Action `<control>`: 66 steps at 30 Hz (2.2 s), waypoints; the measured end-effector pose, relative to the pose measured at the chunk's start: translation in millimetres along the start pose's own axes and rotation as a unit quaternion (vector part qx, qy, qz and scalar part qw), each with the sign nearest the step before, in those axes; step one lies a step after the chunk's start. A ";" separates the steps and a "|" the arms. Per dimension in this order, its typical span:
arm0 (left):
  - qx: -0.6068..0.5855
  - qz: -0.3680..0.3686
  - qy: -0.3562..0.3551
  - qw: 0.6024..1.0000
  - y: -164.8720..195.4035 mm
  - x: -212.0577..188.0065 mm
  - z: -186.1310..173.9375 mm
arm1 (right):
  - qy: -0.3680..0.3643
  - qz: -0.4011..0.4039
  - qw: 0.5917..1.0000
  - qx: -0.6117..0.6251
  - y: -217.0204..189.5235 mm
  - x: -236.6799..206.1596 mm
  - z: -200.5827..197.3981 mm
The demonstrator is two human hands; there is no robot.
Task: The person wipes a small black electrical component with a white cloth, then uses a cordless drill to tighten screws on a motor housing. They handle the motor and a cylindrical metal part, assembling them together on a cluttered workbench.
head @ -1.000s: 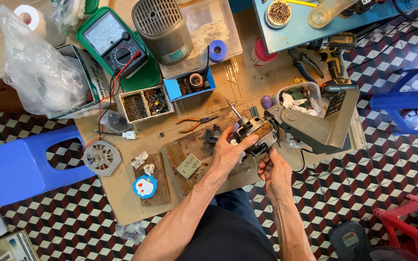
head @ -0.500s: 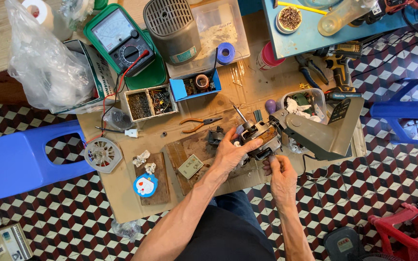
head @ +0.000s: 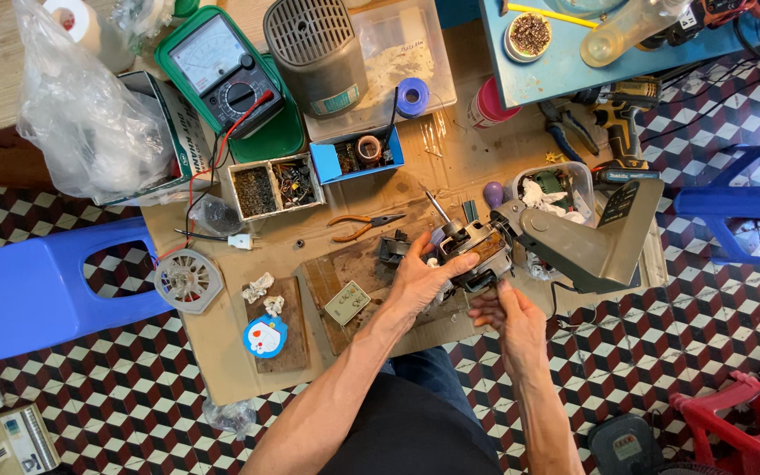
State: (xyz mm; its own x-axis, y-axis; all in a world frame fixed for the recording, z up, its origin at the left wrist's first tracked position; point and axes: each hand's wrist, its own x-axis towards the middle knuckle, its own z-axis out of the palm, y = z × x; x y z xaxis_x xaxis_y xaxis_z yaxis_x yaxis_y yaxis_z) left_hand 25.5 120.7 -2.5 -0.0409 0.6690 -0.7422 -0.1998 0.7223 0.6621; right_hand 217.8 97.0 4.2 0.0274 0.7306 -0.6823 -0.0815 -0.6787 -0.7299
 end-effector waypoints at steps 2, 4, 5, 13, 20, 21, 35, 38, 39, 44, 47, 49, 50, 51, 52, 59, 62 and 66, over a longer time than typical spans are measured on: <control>-0.001 -0.001 -0.004 1.000 -0.2 0.1 0.3 | -0.021 0.069 0.990 0.120 8.7 9.0 -6.7; -0.005 -0.001 -0.002 1.000 -0.5 0.4 0.4 | -0.045 0.087 0.977 0.191 15.8 16.0 -9.4; -0.005 -0.001 -0.002 1.000 -0.6 0.6 0.3 | -0.056 0.096 0.968 0.226 18.0 16.8 -9.7; 0.003 -0.001 -0.002 1.000 -1.2 1.5 -0.4 | 0.123 -0.247 0.897 -0.345 1.5 -15.8 12.8; -0.009 0.001 -0.006 1.000 -0.5 1.2 -1.8 | 0.113 -0.204 0.923 -0.307 -2.5 -15.9 11.1; -0.012 0.004 -0.006 1.000 -0.2 1.3 -1.8 | 0.071 -0.145 0.962 -0.222 -2.0 -11.4 7.6; -0.018 0.002 -0.001 1.000 1.1 0.1 -1.9 | 0.014 -0.097 0.974 -0.204 3.2 -7.3 3.3; -0.021 0.002 -0.006 1.000 0.9 0.5 -1.1 | -0.009 -0.114 0.981 -0.156 11.2 -0.2 -1.6; -0.016 0.000 -0.006 1.000 1.0 0.4 -1.1 | -0.010 -0.075 0.993 -0.088 13.2 2.9 -2.6; -0.006 -0.009 -0.015 1.000 2.3 -1.0 -2.4 | 0.013 0.068 0.990 0.122 16.3 5.4 3.9; -0.004 -0.009 -0.016 1.000 2.4 -1.4 -3.2 | 0.057 0.052 0.996 0.035 13.9 0.1 11.6; -0.008 -0.005 -0.018 1.000 2.5 -0.8 -3.4 | 0.025 -0.037 0.999 -0.012 13.0 -3.5 12.0; -0.009 -0.006 -0.020 1.000 2.3 -0.8 -3.4 | 0.008 -0.082 0.996 -0.035 13.4 -3.9 11.4; -0.011 -0.007 -0.020 1.000 2.0 -1.1 -3.4 | 0.002 -0.091 0.995 -0.037 14.1 -3.2 10.1; -0.012 -0.007 -0.019 1.000 2.2 -0.8 -3.8 | -0.004 -0.101 0.994 -0.038 15.3 -0.9 8.9; -0.006 -0.008 -0.021 1.000 5.8 -2.4 -5.3 | 0.030 0.049 0.993 0.101 24.9 10.7 10.9; -0.005 -0.004 -0.019 1.000 5.9 -2.8 -6.4 | 0.063 0.040 0.997 0.031 21.5 5.0 13.6; -0.002 0.010 -0.011 1.000 5.4 -2.0 -6.9 | 0.016 -0.054 0.998 0.019 16.6 -0.9 15.9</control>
State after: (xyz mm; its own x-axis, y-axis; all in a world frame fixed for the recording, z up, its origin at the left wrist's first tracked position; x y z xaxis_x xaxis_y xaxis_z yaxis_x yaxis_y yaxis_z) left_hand 17.7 122.0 1.9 -0.0233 0.6863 -0.7269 -0.2040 0.7085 0.6755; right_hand 200.5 86.2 -6.6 0.0700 0.7961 -0.6011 -0.1144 -0.5922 -0.7976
